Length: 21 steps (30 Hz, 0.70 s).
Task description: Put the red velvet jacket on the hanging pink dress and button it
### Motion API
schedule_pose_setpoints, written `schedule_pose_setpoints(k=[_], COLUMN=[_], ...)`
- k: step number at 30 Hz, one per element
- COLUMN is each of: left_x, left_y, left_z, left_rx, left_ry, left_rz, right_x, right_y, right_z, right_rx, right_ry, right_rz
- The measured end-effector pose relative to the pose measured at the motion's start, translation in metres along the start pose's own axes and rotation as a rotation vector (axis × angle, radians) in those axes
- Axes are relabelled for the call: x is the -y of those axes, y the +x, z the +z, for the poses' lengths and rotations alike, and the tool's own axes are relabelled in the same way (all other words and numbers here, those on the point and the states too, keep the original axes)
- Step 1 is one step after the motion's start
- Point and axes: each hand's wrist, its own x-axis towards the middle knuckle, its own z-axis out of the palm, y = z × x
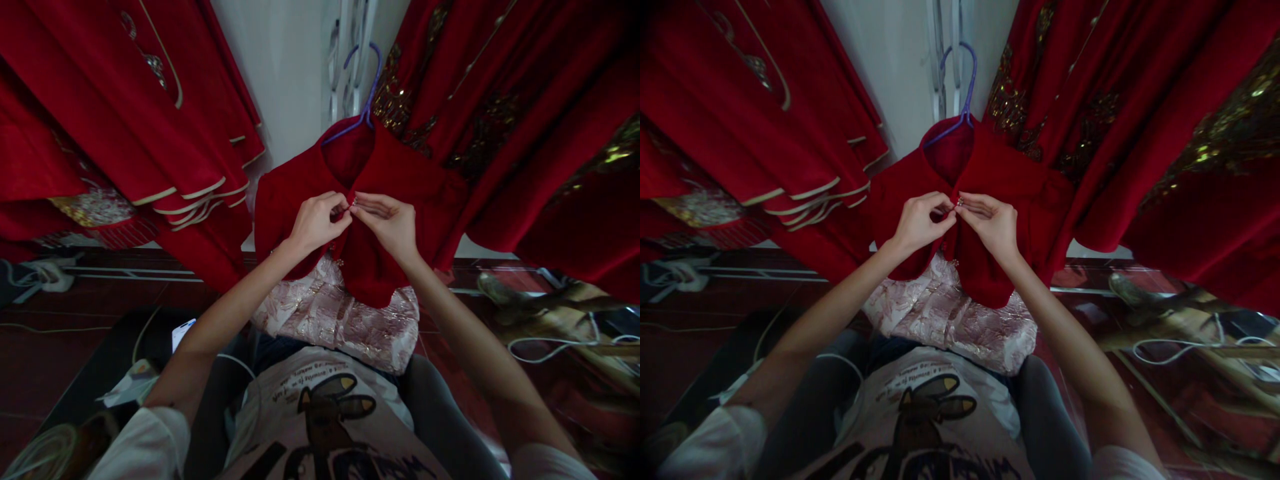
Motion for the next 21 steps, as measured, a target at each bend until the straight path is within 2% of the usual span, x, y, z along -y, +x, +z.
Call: schedule_pose_setpoints(k=[6,12,18,21], left_x=[-0.004,-0.007,-0.005,-0.005], left_y=[0.001,-0.006,-0.025,-0.033], left_z=[0.000,0.007,-0.006,-0.015], left_rx=[0.023,0.002,-0.020,-0.047], left_ry=[0.065,-0.012,-0.216,-0.289], left_rz=[0.026,-0.087,-0.200,-0.247], right_x=[-0.002,-0.006,-0.020,-0.041], right_y=[0.000,-0.011,-0.057,-0.071], right_z=[0.000,0.003,0.025,0.034], right_rx=[0.018,0.046,0.209,0.184], right_ry=[-0.018,-0.155,-0.640,-0.828], right_rz=[-0.008,-0.074,-0.339,-0.410])
